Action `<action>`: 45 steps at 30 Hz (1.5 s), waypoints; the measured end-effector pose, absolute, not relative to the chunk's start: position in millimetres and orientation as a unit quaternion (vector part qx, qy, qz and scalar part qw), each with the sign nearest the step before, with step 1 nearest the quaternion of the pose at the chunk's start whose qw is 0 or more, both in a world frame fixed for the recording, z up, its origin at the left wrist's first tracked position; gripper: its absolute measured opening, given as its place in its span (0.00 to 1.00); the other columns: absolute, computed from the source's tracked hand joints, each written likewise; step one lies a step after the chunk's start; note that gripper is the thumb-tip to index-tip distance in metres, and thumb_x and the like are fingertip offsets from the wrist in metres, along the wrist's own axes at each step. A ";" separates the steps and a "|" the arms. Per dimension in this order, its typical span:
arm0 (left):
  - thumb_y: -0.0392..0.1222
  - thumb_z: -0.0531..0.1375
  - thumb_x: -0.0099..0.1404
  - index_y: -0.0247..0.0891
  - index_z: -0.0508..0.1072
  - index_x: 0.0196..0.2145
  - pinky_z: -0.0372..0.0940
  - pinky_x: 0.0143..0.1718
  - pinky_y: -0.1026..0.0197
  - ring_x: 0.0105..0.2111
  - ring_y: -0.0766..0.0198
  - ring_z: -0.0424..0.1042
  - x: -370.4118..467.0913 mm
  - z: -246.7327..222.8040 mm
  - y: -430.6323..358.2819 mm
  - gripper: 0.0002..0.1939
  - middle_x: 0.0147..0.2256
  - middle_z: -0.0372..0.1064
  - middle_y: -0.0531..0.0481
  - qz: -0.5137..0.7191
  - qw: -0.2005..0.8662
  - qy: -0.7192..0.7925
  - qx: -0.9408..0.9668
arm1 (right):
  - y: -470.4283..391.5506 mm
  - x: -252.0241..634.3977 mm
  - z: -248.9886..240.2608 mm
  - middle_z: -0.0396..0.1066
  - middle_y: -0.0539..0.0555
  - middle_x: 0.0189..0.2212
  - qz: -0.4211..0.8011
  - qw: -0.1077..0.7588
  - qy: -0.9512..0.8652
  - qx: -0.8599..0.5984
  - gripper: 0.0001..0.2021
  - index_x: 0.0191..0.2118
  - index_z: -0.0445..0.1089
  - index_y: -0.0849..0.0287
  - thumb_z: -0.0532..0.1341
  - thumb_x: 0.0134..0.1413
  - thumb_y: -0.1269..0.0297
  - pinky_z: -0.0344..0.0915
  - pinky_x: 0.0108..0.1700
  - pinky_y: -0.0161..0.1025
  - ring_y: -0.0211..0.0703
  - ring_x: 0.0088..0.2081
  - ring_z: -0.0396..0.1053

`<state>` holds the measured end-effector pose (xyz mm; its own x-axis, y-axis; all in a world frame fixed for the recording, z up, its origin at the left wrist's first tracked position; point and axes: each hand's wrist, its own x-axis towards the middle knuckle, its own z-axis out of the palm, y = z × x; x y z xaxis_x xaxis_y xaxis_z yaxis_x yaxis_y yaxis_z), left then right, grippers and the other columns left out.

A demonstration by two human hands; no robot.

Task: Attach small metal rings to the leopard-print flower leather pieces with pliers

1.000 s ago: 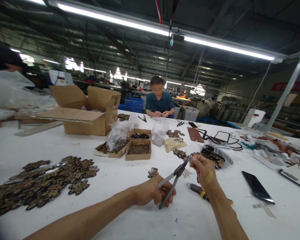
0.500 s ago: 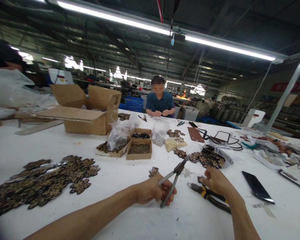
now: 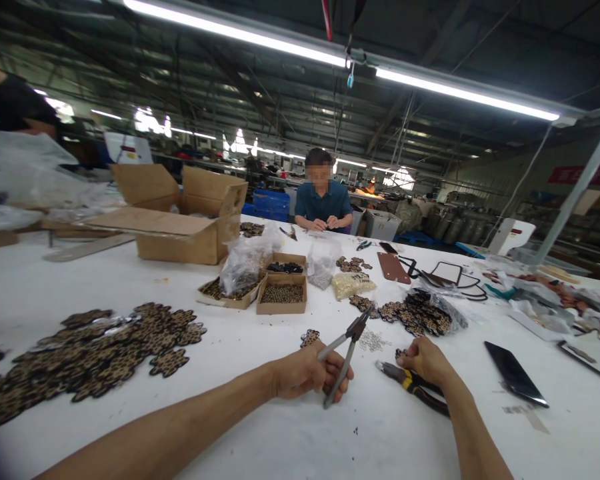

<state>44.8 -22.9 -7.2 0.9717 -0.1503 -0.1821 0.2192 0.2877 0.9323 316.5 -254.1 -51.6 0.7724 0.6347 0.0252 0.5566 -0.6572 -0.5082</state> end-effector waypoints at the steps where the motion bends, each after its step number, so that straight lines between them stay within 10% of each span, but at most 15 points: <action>1: 0.27 0.55 0.35 0.30 0.79 0.34 0.66 0.30 0.56 0.29 0.56 0.74 44.8 -7.6 -23.2 0.25 0.32 0.76 0.40 -0.114 0.802 0.030 0.585 | -253.4 316.1 -51.5 0.76 0.54 0.30 0.077 0.250 -0.329 -0.907 0.17 0.31 0.71 0.58 0.70 0.39 0.50 0.61 0.34 0.38 0.49 0.34 0.72; 45: 0.27 0.55 0.36 0.28 0.77 0.35 0.65 0.33 0.55 0.30 0.56 0.73 45.1 4.3 -32.0 0.25 0.32 0.74 0.41 -0.102 0.797 0.042 0.594 | -267.7 332.6 -44.2 0.74 0.52 0.30 0.066 0.294 -0.320 -0.898 0.21 0.36 0.73 0.59 0.73 0.29 0.68 0.60 0.33 0.37 0.44 0.31 0.69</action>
<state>45.1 -32.0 4.3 0.9756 -0.1138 -0.1878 0.2124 0.2729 0.9383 332.6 -267.7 -44.2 0.7864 0.6139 0.0691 0.5358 -0.6221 -0.5709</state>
